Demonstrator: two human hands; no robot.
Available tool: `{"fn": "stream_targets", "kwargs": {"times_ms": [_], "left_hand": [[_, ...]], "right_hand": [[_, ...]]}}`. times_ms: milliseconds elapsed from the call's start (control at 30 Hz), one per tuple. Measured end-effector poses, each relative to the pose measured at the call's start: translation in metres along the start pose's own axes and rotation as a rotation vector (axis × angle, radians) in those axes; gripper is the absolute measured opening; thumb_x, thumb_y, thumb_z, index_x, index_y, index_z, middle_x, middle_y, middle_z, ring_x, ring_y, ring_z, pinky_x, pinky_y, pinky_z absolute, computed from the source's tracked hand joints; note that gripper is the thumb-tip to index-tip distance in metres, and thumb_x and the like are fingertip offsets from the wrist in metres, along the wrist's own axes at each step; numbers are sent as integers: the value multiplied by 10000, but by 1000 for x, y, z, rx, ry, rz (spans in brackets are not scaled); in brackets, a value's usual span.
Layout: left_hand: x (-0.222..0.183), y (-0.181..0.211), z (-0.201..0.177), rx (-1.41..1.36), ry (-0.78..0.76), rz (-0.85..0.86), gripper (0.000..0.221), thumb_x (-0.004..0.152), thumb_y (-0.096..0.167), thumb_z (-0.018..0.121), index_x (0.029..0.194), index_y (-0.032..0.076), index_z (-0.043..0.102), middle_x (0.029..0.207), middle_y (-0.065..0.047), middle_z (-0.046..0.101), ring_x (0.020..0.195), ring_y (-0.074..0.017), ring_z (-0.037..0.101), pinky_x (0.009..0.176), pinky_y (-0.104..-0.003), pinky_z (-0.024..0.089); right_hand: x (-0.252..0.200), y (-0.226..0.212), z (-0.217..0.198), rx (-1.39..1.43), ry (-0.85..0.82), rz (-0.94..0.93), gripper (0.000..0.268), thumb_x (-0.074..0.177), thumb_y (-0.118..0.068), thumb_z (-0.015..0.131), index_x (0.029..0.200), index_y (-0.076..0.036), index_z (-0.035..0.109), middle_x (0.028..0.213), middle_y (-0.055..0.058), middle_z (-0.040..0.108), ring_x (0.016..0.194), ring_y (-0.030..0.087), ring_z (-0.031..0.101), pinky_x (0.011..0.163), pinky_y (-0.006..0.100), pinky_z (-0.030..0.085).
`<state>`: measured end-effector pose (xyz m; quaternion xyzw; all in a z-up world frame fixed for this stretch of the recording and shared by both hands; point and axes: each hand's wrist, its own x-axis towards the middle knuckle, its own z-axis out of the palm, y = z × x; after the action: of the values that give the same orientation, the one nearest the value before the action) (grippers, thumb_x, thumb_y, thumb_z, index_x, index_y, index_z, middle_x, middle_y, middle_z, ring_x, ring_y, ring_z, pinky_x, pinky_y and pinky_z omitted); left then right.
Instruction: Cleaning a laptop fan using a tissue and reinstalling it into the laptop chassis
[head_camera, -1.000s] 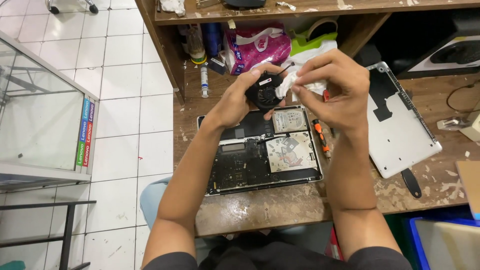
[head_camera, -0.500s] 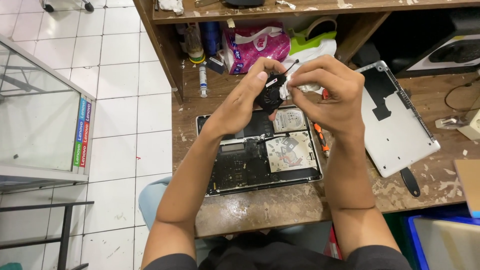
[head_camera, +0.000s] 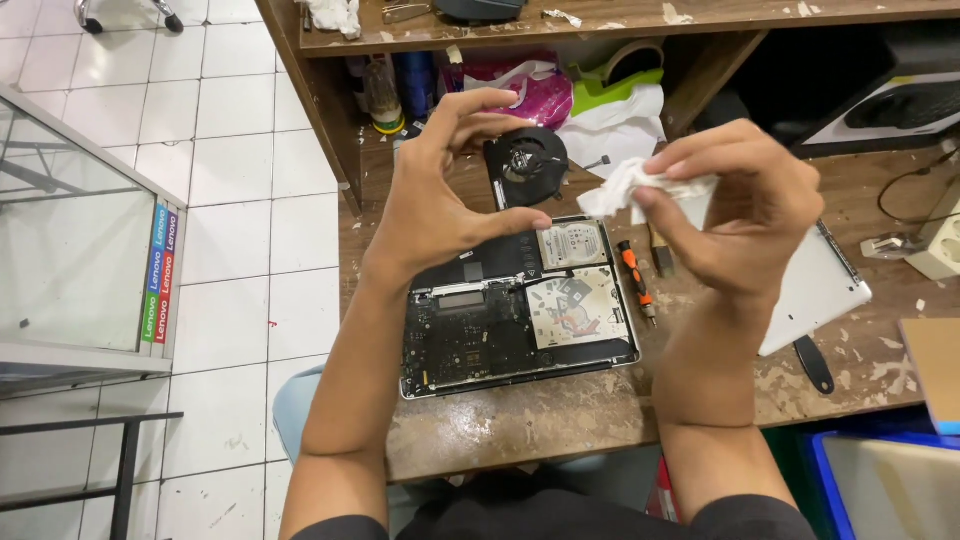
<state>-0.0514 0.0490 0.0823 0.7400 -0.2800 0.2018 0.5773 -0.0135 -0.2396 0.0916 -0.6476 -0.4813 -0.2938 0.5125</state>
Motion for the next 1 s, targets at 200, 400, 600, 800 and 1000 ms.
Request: {"fn": "stream_targets", "kwargs": {"times_ms": [200, 400, 600, 800, 1000], "left_hand": [[-5, 4, 12, 116, 29, 133, 1017, 736, 382, 1087, 1497, 53, 498, 1485, -128, 656, 1374, -284, 757, 1268, -379, 614], [-8, -2, 17, 158, 48, 205, 1049, 759, 384, 1105, 1520, 47, 467, 1522, -134, 609, 1401, -324, 760, 1270, -405, 641], [-8, -4, 17, 199, 94, 217, 1060, 747, 431, 1090, 1515, 49, 468, 1495, -149, 622, 1398, -312, 753, 1263, -400, 644], [-9, -11, 23, 319, 106, 293, 985, 809, 466, 1071, 1495, 42, 506, 1425, -157, 684, 1294, -271, 739, 1218, -382, 640], [-10, -20, 20, 436, 131, 363, 860, 924, 281, 1105, 1493, 1, 524, 1425, -156, 691, 1217, -273, 744, 1143, -383, 644]], "right_hand": [[14, -14, 26, 10, -139, -21, 254, 909, 125, 908, 1004, 80, 677, 976, 250, 765, 889, 298, 771, 782, 324, 637], [11, -9, 21, -107, -62, 7, 222, 944, 210, 878, 951, 92, 690, 978, 277, 757, 902, 320, 752, 801, 353, 618], [4, -5, 8, -95, 109, 58, 301, 1025, 113, 873, 1127, 64, 594, 1061, 294, 723, 933, 305, 729, 778, 315, 562], [14, -10, 27, -159, -117, -67, 212, 918, 104, 955, 964, 81, 749, 967, 242, 794, 897, 312, 797, 801, 346, 657], [17, -15, 41, -222, -196, -42, 129, 975, 99, 902, 1012, 71, 782, 1048, 224, 803, 931, 286, 797, 829, 330, 666]]}}
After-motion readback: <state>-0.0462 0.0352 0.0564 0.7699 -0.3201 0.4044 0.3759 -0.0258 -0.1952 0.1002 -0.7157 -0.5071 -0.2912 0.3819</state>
